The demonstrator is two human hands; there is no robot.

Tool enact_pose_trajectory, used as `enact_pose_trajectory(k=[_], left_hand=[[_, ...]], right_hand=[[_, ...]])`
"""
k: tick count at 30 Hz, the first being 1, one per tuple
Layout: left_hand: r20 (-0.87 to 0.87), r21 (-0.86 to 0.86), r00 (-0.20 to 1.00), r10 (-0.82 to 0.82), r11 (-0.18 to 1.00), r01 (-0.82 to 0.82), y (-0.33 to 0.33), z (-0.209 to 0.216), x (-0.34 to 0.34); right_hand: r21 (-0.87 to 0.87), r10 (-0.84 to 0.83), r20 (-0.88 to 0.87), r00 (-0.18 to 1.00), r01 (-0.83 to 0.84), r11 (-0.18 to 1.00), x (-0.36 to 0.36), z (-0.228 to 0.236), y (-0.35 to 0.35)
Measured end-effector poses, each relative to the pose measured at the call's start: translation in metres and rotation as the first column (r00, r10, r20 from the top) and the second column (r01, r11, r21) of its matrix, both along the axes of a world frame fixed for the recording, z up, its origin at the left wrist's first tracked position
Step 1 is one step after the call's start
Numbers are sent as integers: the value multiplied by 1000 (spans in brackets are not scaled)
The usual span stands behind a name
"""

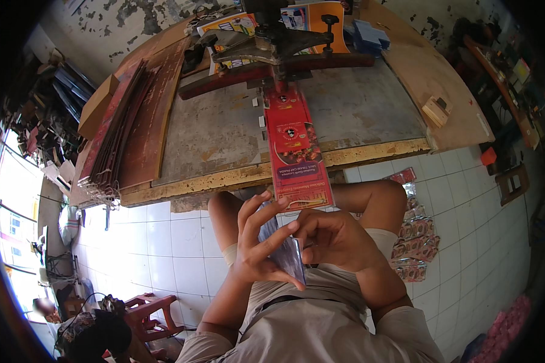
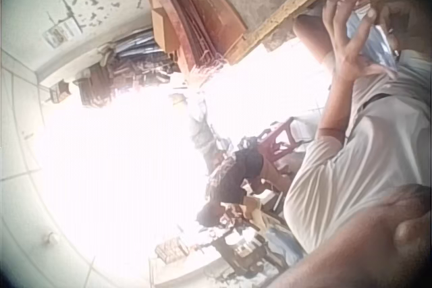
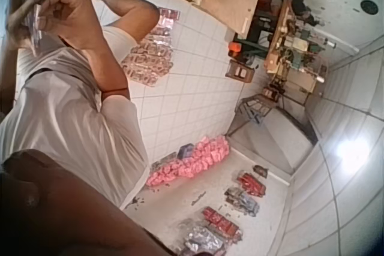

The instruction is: The person places long red cardboard packaging strips onto a jig and uses a wooden block to apply adhesive labels to them.

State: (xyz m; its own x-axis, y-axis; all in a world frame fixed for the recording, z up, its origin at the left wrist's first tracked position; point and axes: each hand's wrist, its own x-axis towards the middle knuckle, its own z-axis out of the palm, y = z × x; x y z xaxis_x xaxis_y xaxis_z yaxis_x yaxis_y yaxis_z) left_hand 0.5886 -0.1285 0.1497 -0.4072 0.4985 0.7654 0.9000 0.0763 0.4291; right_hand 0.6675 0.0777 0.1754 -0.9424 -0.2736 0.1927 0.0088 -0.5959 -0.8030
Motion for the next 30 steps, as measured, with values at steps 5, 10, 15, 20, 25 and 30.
enact_pose_trajectory(k=[5,10,15,20,25,30], left_hand=[[-38,-23,999,19,1000,-20,-1,-3,-1],[-33,92,998,60,994,-57,0,-10,-1],[55,305,998,36,951,-51,-3,-21,-3],[39,364,994,105,925,-112,-13,-15,-17],[-8,64,999,44,997,-43,-7,-2,-7],[-24,-17,999,33,999,-33,-2,1,2]], right_hand=[[53,-15,-9,1000,16,998,4,2,-1],[140,-181,165,970,159,977,14,4,-6],[31,-386,155,910,386,922,8,-20,10],[19,-568,51,822,567,823,20,-32,59],[354,-344,-219,913,403,844,21,11,27],[314,-175,-189,966,229,922,8,14,5]])
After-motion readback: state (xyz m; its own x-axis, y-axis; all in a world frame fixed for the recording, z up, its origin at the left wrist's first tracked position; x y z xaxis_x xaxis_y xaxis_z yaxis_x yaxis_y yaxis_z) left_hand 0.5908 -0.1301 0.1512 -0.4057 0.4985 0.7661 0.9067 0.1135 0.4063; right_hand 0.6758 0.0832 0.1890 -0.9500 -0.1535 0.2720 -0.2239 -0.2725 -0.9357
